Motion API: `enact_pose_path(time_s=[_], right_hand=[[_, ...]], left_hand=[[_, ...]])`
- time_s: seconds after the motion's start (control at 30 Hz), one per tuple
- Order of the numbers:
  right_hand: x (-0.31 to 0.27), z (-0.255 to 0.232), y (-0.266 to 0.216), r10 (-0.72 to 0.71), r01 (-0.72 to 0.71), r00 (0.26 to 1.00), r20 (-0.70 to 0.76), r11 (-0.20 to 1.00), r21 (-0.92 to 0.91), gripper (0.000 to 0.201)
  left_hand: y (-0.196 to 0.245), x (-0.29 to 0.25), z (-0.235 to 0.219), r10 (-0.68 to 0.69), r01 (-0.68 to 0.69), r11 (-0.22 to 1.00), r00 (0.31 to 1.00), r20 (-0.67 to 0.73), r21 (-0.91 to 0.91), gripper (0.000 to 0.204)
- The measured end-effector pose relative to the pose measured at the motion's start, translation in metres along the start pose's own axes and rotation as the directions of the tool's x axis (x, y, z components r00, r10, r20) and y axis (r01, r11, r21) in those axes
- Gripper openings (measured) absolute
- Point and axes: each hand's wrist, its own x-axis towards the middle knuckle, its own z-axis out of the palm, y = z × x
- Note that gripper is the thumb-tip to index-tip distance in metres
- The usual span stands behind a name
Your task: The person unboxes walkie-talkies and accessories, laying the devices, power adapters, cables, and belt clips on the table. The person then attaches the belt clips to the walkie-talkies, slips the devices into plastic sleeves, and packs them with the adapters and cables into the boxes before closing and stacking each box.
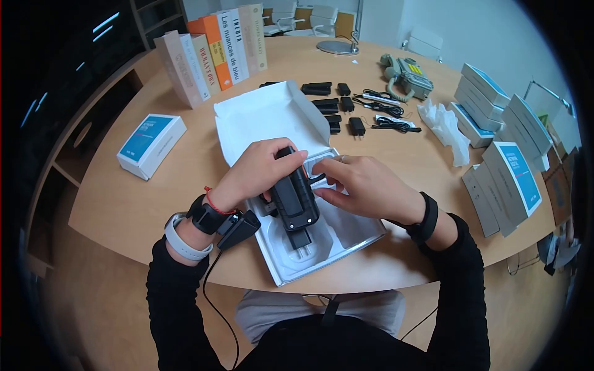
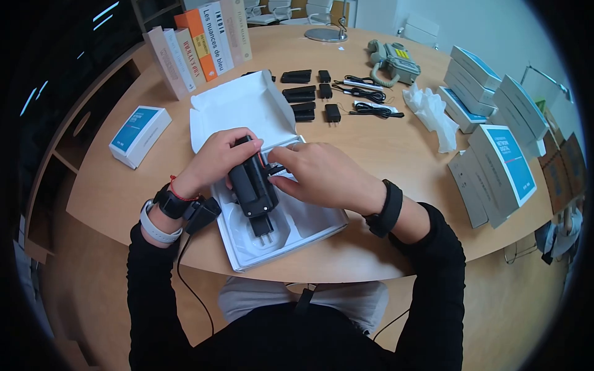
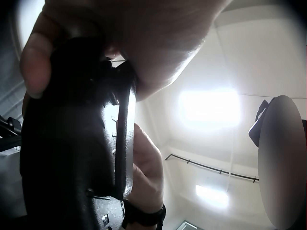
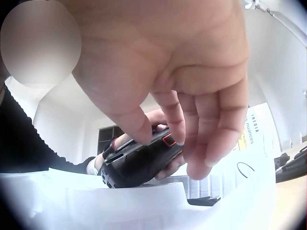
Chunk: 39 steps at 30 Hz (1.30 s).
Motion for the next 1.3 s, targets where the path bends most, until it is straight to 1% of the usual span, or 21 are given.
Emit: enact_pose_path(time_s=[0.07,0.1,0.17,0.2,0.27,0.33,0.4,0.43,0.5,0.57,0.63,0.7,0.77,0.9,0.97,1.03,1.1,1.17,1.2,1.23,1.3], right_hand=[[0.000,-0.004,-0.001,0.035,-0.037,0.991,0.131,0.999,0.010,0.025],[0.000,-0.006,-0.003,0.031,-0.032,0.990,0.134,0.999,0.010,0.025],[0.001,-0.013,-0.009,0.087,-0.124,0.970,0.229,0.980,0.155,0.038],[0.002,-0.015,-0.013,0.084,-0.122,0.969,0.231,0.980,0.157,0.038],[0.001,-0.015,-0.020,0.092,-0.149,0.979,0.180,0.930,0.336,0.054],[-0.002,-0.012,-0.022,0.070,-0.119,0.981,0.183,0.954,0.275,0.060],[-0.004,-0.010,-0.021,0.047,-0.086,0.981,0.186,0.973,0.212,0.067],[-0.006,-0.008,-0.018,0.031,-0.063,0.982,0.188,0.984,0.165,0.068],[-0.007,-0.007,-0.017,0.017,-0.040,0.981,0.191,0.992,0.119,0.070],[-0.006,-0.009,-0.020,0.049,-0.071,0.970,0.236,0.994,0.086,0.074],[-0.005,-0.008,-0.020,0.041,-0.061,0.978,0.206,0.993,0.096,0.076],[-0.005,-0.009,-0.020,0.031,-0.050,0.984,0.176,0.993,0.105,0.078],[-0.004,-0.011,-0.020,0.049,-0.079,0.974,0.222,0.989,0.125,0.091],[-0.002,-0.009,-0.019,0.037,-0.090,0.970,0.239,0.973,0.213,0.093],[-0.001,-0.010,-0.020,0.105,-0.178,0.960,0.258,0.943,0.281,0.093],[0.001,-0.015,-0.018,0.132,-0.217,0.956,0.262,0.919,0.328,0.092],[0.003,-0.017,-0.013,0.154,-0.251,0.951,0.269,0.892,0.376,0.091],[0.002,-0.013,-0.006,0.169,-0.261,0.937,0.307,0.921,0.289,0.081],[0.002,-0.014,-0.005,0.167,-0.259,0.937,0.306,0.921,0.290,0.081],[0.002,-0.013,-0.004,0.172,-0.260,0.939,0.296,0.922,0.288,0.079],[0.001,-0.012,-0.004,0.174,-0.260,0.942,0.288,0.921,0.291,0.078]], left_hand=[[0.002,-0.002,0.001,0.006,-0.006,1.000,1.000,-0.016,-0.011,0.037],[0.003,-0.003,0.001,0.015,-0.015,1.000,1.000,-0.024,-0.017,0.037],[0.005,-0.006,0.001,0.025,-0.026,1.000,0.998,-0.051,-0.016,0.037],[0.006,-0.006,0.000,0.038,-0.039,0.999,0.997,-0.073,-0.012,0.037],[0.001,-0.005,0.000,0.040,-0.041,0.999,0.997,-0.071,-0.003,0.035],[-0.001,-0.004,-0.001,0.046,-0.045,0.999,0.997,-0.066,0.007,0.032],[-0.002,-0.003,-0.001,-0.016,0.016,1.000,1.000,0.014,-0.014,0.033],[0.000,-0.003,-0.001,-0.016,0.016,1.000,1.000,0.014,-0.013,0.033],[0.004,-0.006,0.000,-0.056,0.053,0.997,0.997,0.047,0.064,0.035],[0.004,-0.008,0.000,-0.022,0.020,0.998,0.999,0.028,0.059,0.036],[0.005,-0.009,0.002,0.015,-0.016,0.998,1.000,0.010,0.053,0.038],[0.006,-0.010,0.003,0.061,-0.066,0.993,0.996,-0.059,-0.101,0.045],[0.004,-0.011,0.004,0.058,-0.066,0.985,0.997,-0.050,-0.158,0.046],[0.001,-0.010,0.006,0.039,-0.040,0.967,0.999,-0.008,-0.251,0.048],[-0.004,-0.008,0.007,0.063,-0.063,0.954,0.998,-0.007,-0.293,0.047],[-0.007,-0.005,0.009,0.088,-0.086,0.939,0.996,-0.009,-0.333,0.046],[-0.009,-0.004,0.011,0.078,-0.074,0.897,0.997,-0.009,-0.435,0.041],[-0.011,-0.003,0.012,0.072,-0.069,0.926,0.997,-0.007,-0.372,0.039],[-0.012,-0.002,0.012,0.064,-0.063,0.950,0.998,-0.006,-0.307,0.036],[-0.011,-0.002,0.010,0.062,-0.062,0.950,0.998,-0.008,-0.305,0.036],[-0.012,-0.002,0.002,0.179,-0.178,0.981,0.984,-0.004,-0.079,0.033]])
